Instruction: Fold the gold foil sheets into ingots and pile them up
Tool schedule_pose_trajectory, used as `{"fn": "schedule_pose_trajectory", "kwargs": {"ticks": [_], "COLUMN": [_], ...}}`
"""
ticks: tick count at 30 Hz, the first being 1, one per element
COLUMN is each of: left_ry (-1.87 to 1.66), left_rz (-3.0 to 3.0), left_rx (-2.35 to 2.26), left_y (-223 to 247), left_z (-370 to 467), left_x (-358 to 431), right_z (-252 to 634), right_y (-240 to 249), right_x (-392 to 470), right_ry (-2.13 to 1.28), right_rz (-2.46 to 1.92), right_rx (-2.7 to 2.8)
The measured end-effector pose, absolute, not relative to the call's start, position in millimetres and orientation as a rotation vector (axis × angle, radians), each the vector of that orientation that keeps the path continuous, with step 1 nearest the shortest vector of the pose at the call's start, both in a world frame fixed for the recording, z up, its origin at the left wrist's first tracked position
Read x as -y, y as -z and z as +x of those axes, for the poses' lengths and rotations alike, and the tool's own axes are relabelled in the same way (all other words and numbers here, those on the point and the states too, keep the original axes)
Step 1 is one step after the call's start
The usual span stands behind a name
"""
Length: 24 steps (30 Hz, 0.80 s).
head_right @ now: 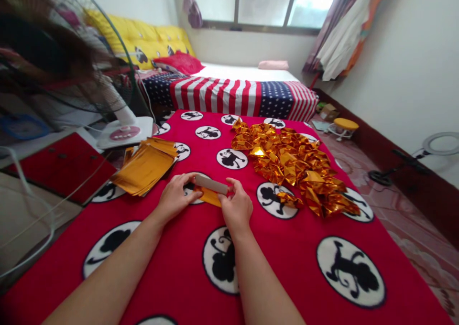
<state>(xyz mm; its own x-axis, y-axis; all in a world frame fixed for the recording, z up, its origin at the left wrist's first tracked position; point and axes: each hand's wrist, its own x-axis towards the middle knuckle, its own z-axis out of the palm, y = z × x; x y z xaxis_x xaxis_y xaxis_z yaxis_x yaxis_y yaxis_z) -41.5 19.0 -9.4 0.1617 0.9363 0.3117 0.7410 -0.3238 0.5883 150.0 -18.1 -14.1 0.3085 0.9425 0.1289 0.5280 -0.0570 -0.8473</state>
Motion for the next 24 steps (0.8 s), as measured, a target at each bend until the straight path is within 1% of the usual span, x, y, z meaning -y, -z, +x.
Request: {"fn": "schedule_pose_trajectory", "kwargs": {"ticks": [4,7,12,16,24], "left_ry": [-0.926,-0.982,-1.146,-1.142,-1.128], "left_rz": [2.033,1.808,1.462,1.396,1.352], "left_rx": [-1.576,-1.404,-1.200,-1.177,-1.183], "left_y": [9,10,6,2,0], "left_z": [-43,-42,-36,-30,-31], "left_x": [-19,-19,-17,-14,-14], "right_z": [147,145,145,146,149], "right_y": [17,15,11,11,9], "right_x": [16,15,14,13,12], "right_ry": [-0.720,-0.753,-0.703,-0.729,-0.866], "right_rz": [-1.457,-1.353,-1.435,-1.497,-1.347], "right_rx": [1.244,1.203,1.212,1.215,1.168]}}
